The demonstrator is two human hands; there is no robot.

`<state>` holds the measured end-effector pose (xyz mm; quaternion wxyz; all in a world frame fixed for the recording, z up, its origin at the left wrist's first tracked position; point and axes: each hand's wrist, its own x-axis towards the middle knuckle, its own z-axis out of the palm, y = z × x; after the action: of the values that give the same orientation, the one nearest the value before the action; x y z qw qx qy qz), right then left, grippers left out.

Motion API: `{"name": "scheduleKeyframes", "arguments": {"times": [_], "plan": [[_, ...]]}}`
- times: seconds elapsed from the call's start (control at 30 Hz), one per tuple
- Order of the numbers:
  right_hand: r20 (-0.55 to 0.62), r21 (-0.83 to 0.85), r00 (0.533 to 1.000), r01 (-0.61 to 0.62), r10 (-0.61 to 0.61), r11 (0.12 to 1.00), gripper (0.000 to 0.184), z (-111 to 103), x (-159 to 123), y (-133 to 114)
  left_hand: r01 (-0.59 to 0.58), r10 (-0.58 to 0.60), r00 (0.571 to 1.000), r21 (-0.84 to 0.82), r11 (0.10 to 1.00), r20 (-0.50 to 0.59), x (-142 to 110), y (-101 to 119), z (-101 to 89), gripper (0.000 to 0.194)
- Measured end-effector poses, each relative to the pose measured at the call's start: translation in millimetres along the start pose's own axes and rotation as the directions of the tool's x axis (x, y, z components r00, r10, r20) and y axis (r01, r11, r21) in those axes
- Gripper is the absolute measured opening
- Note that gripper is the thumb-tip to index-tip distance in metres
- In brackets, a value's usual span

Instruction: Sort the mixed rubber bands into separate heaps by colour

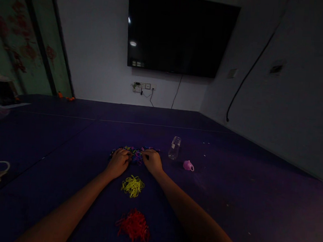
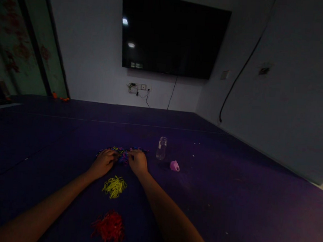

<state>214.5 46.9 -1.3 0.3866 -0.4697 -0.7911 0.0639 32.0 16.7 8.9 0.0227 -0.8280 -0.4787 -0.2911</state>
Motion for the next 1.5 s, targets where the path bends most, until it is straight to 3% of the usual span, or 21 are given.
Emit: {"name": "scheduleKeyframes", "arguments": {"times": [0.33,0.7,1.0,1.3,1.5], "plan": [[0.009,-0.118,1.000,-0.028,0.029,0.993,0.028,-6.9,-1.8,-5.2,-0.043,0.030,0.992,-0.109,0.993,-0.119,-0.2,-4.2,3.4,0.030],[-0.022,0.094,0.987,0.161,-0.159,0.983,0.025,1.6,-2.7,-6.9,-0.196,0.184,0.976,-0.098,0.976,-0.117,-0.1,-1.3,1.8,0.040],[-0.002,0.065,0.988,0.155,-0.156,0.986,0.020,2.0,-2.7,-4.6,-0.303,0.276,0.943,-0.136,0.943,-0.185,-1.5,-0.8,4.7,0.042],[0.058,-0.049,0.997,0.063,-0.060,0.997,0.017,-2.2,-2.7,-10.5,-0.276,0.247,0.955,-0.183,0.944,-0.166,-2.3,-1.7,6.2,0.039],[0.002,-0.002,0.998,0.061,-0.061,0.998,0.015,-4.0,-3.7,-15.4,-0.187,0.141,0.965,-0.200,0.962,-0.223,-3.9,2.8,2.2,0.029]]}}
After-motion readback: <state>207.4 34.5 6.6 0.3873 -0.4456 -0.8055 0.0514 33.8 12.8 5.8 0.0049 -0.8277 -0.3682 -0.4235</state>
